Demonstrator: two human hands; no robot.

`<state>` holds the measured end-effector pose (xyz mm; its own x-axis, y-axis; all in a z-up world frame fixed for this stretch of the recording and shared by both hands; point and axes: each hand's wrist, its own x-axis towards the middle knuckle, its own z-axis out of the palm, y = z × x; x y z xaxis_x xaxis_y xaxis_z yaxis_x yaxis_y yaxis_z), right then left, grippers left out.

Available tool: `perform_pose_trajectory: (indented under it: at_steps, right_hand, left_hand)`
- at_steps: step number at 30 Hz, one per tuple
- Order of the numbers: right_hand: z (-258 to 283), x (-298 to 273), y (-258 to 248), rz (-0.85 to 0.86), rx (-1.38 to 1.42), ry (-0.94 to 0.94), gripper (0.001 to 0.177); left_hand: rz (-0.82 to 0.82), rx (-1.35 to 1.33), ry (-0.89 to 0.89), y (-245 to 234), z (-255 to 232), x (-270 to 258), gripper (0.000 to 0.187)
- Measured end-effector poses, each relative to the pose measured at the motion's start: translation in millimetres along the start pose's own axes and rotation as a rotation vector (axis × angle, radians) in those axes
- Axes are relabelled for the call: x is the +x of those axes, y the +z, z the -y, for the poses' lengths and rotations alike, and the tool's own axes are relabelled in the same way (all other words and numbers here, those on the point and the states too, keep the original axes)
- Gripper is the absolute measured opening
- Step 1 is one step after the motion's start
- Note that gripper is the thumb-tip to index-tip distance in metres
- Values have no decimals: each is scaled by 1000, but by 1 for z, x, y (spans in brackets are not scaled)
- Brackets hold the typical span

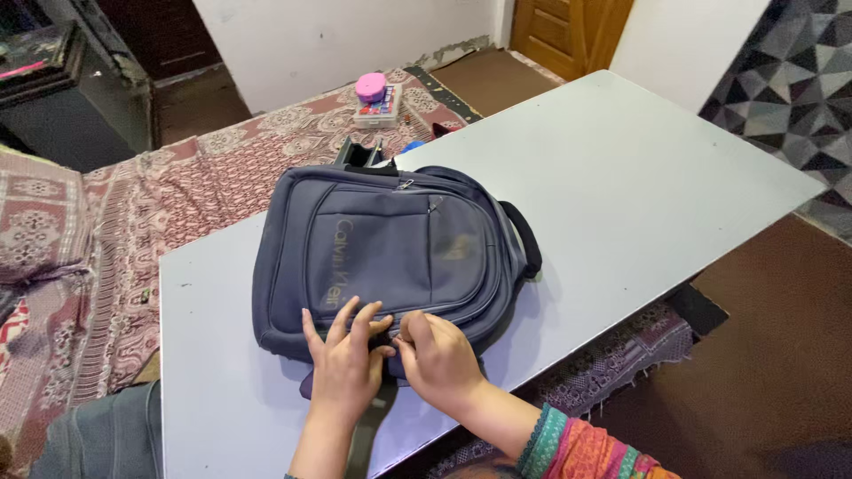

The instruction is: The person moves several personal items from a table into a cabinet, including sunglasses, bottles, and a comb. They then zip up a backpack on the table.

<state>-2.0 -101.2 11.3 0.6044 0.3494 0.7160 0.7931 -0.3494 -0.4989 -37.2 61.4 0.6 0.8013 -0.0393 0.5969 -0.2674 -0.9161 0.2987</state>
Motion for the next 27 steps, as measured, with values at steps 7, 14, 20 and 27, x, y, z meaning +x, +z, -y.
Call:
perform_pose_trajectory:
  at_steps: [7, 14, 20, 27]
  right_hand:
    - [-7, -7, -15, -22, -57, 62, 31]
    - [-28, -16, -43, -124, -19, 379, 38]
    - [-50, -20, -72, -224, 74, 402, 42]
    - [-63, -7, -86, -256, -100, 347, 42]
  left_hand:
    - [-167, -5, 104, 17, -2, -13, 46]
    - [-272, 4, 113, 16, 2, -11, 43]
    - [-234, 31, 44, 4, 9, -9, 46]
    - [-167, 72, -44, -3, 5, 4, 41]
